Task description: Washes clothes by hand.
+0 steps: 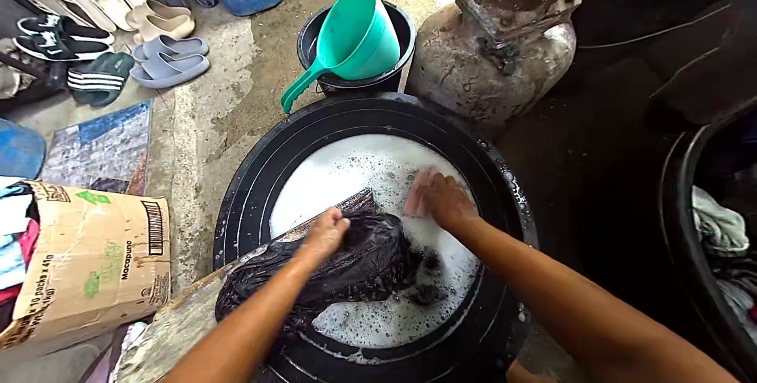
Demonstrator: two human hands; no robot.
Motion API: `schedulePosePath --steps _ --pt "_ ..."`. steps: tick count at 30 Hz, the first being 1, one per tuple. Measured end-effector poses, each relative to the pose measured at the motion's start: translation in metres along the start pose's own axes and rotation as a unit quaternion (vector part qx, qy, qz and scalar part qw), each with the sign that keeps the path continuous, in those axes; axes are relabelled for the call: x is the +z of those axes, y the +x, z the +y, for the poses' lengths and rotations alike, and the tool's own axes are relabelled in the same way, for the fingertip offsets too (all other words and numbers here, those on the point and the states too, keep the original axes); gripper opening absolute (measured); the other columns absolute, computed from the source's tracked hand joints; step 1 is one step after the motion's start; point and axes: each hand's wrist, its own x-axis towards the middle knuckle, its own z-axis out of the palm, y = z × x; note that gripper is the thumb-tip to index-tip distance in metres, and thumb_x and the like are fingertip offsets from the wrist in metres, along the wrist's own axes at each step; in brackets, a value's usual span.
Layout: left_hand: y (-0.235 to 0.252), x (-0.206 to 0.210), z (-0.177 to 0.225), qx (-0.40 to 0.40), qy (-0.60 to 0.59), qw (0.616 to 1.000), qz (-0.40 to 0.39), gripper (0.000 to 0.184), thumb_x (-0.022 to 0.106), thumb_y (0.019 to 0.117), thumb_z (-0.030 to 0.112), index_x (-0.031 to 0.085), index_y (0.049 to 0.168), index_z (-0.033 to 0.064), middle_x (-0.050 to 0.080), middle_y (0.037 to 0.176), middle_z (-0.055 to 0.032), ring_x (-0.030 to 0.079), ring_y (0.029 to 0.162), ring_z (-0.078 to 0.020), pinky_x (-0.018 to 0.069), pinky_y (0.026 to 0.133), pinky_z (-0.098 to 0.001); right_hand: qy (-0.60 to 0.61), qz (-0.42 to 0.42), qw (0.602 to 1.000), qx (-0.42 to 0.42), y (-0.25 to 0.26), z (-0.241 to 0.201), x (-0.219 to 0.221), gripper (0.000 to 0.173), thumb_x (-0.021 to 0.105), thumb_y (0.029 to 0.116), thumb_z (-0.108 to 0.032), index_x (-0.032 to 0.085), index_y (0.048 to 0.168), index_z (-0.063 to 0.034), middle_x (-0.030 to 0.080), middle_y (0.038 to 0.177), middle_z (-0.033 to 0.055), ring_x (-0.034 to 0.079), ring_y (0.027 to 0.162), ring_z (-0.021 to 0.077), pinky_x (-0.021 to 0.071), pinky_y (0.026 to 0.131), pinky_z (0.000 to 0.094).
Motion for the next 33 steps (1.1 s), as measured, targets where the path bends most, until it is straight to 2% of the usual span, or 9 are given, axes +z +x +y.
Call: schedulePosePath --steps 6,9,12,16,18,22,27,29,33 --pt "-0.088 -0.084 -0.052 -0.105 -0.384 0.894 0.208 0.024 0.037 0.1091 0.017 0.059 0.105 0.0095 0.067 0.083 -0.0007 0.067 0.074 -0.0094 0.0584 0.067 -0.0302 -0.058 -0.022 0.993 -0.103 0.026 0.024 0.001 0.031 0.071 0.0956 -0.017 0.072 0.118 0.0045 0.063 0.129 0.0311 0.055 0.127 0.0513 0.0390 0.106 0.0693" --pt "-0.115 -0.090 -0.090 -0.153 -0.390 0.873 0.249 0.026 0.037 0.1097 0.022 0.058 0.114 0.0076 0.067 0.091 -0.0045 0.067 0.082 -0.0135 0.0580 0.073 -0.0346 0.043 -0.022 0.997 0.056 0.029 0.015 -0.002 0.038 0.057 0.1065 -0.023 0.064 0.129 0.0063 0.065 0.126 0.0332 0.061 0.121 0.0517 0.0452 0.101 0.0696" --pt "-0.121 -0.068 -0.094 -0.189 -0.294 0.920 0.175 0.029 0.049 0.1075 0.018 0.059 0.126 -0.0011 0.068 0.103 -0.0129 0.067 0.090 -0.0175 0.0565 0.082 -0.0378 0.177 -0.003 0.968 0.177 0.026 -0.009 0.016 0.047 0.047 0.1096 -0.022 0.048 0.142 0.0115 0.058 0.129 0.0409 0.058 0.121 0.0584 0.0441 0.099 0.0735" --pt "-0.115 -0.052 -0.090 -0.155 -0.247 0.936 0.197 0.027 0.055 0.1041 0.010 0.060 0.126 -0.0061 0.068 0.110 -0.0172 0.065 0.096 -0.0175 0.0538 0.089 -0.0372 0.368 -0.064 0.926 0.053 0.009 -0.088 0.027 0.035 0.061 0.1040 -0.023 0.068 0.112 0.0099 0.068 0.101 0.0277 0.067 0.096 0.0385 0.0529 0.089 0.0587" --pt "-0.116 -0.047 -0.091 -0.150 -0.303 0.907 0.251 0.031 0.051 0.1068 0.013 0.057 0.131 -0.0041 0.066 0.118 -0.0174 0.065 0.103 -0.0182 0.0533 0.092 -0.0385 0.420 -0.111 0.900 -0.043 -0.013 -0.161 0.015 0.029 0.067 0.0995 -0.021 0.068 0.113 0.0046 0.070 0.098 0.0198 0.068 0.092 0.0304 0.0552 0.086 0.0527" --pt "-0.114 -0.038 -0.096 -0.144 -0.382 0.854 0.321 0.031 0.040 0.1105 0.016 0.054 0.133 -0.0001 0.064 0.119 -0.0134 0.063 0.106 -0.0160 0.0530 0.092 -0.0371 0.272 -0.160 0.931 -0.184 -0.040 -0.274 0.019 0.044 0.072 0.0974 -0.034 0.064 0.125 -0.0005 0.072 0.107 0.0233 0.070 0.104 0.0404 0.0543 0.091 0.0616" --pt "-0.114 -0.040 -0.102 -0.183 -0.394 0.848 0.303 0.042 0.044 0.1100 0.020 0.045 0.147 -0.0008 0.053 0.142 -0.0229 0.054 0.128 -0.0294 0.0444 0.106 -0.0499 0.126 -0.149 0.977 -0.083 0.002 -0.194 0.044 0.059 0.070 0.0980 -0.039 0.057 0.139 0.0013 0.069 0.117 0.0292 0.067 0.112 0.0478 0.0515 0.096 0.0670" --pt "-0.113 -0.043 -0.100 -0.190 -0.378 0.861 0.282 0.042 0.045 0.1099 0.021 0.046 0.146 -0.0009 0.052 0.143 -0.0231 0.052 0.131 -0.0307 0.0423 0.108 -0.0511 0.083 -0.124 0.988 -0.022 0.016 -0.158 0.038 0.059 0.070 0.0979 -0.043 0.059 0.131 0.0038 0.069 0.113 0.0296 0.067 0.110 0.0479 0.0520 0.094 0.0658" --pt "-0.112 -0.049 -0.098 -0.206 -0.366 0.872 0.250 0.045 0.046 0.1100 0.022 0.044 0.148 -0.0004 0.048 0.148 -0.0240 0.048 0.137 -0.0333 0.0395 0.111 -0.0529 0.122 -0.136 0.983 -0.008 0.011 -0.211 0.011 0.053 0.068 0.0992 -0.040 0.061 0.128 0.0041 0.068 0.117 0.0296 0.066 0.114 0.0469 0.0504 0.096 0.0661"
